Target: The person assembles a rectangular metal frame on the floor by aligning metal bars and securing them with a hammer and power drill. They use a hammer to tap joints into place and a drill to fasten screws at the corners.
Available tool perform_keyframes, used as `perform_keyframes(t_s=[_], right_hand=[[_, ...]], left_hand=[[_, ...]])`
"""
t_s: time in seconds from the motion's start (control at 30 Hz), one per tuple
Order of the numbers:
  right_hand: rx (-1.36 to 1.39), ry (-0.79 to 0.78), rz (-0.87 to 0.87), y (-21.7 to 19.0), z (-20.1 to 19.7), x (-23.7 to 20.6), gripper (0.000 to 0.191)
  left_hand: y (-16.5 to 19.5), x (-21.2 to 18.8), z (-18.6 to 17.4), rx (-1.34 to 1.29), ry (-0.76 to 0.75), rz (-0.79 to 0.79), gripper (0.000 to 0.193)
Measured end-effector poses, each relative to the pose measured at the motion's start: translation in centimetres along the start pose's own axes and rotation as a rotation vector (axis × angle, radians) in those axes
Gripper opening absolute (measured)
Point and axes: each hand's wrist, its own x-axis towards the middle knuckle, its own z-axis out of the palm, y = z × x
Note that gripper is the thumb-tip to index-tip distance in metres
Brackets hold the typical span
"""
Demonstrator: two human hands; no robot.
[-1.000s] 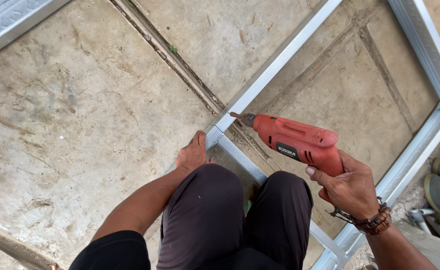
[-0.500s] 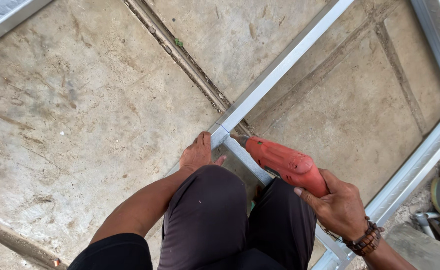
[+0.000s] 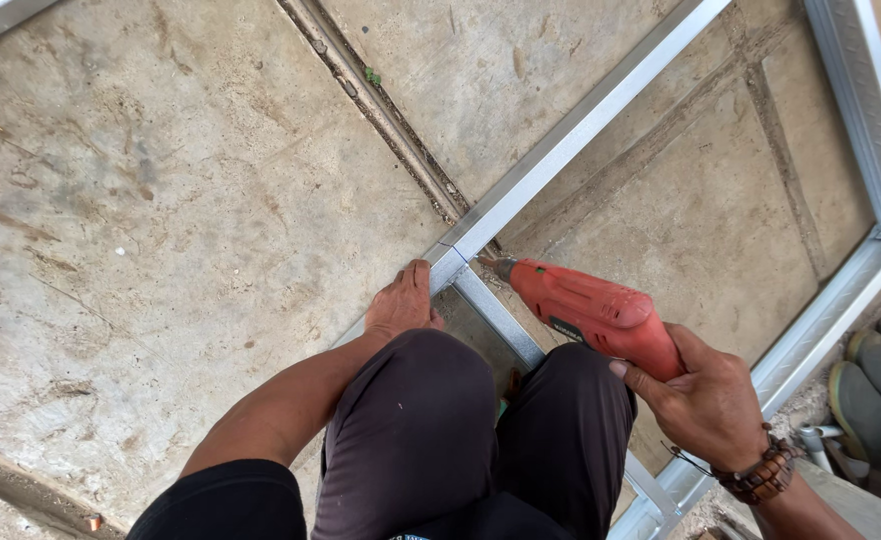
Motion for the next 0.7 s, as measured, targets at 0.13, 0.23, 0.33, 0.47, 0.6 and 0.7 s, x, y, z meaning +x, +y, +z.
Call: perform_keyframes(t_s=[0.13,0.23,0.33,0.47,0.6,0.7], right_hand=[[-0.004,0.007,0.013,-0.1,-0.2,-0.1,0.049],[0.007,0.031,-0.008,0.0,0.2,-0.6,0.049],[0.037,0.035,-0.031,0.3,0.6,-0.6,0.051],[0.058,0.031,-0.109,0.4,1.3,-0.1,0.051],[0.052,0.006,-0.043,0.5,1.5,0.0,0.051],[0.03,0.004,-0.042,0.4,1.3,-0.3,0.05]], left_hand=[[0.0,-0.1,-0.3,-0.027,0.016,0.021,0.077],[0.2,-0.3,-0.6,-0.028,0.027,0.03,0.081],[0.4,-0.5,-0.9,-0.048,-0.005,0.001,0.078],[0.4,-0.6,-1.0,-0.04,-0.023,-0.01,0.073],[0.0,-0.4,-0.4,-0.022,0.044,-0.001,0.07],[-0.5,-0.3,0.3,-0.013,0.042,0.001,0.072]])
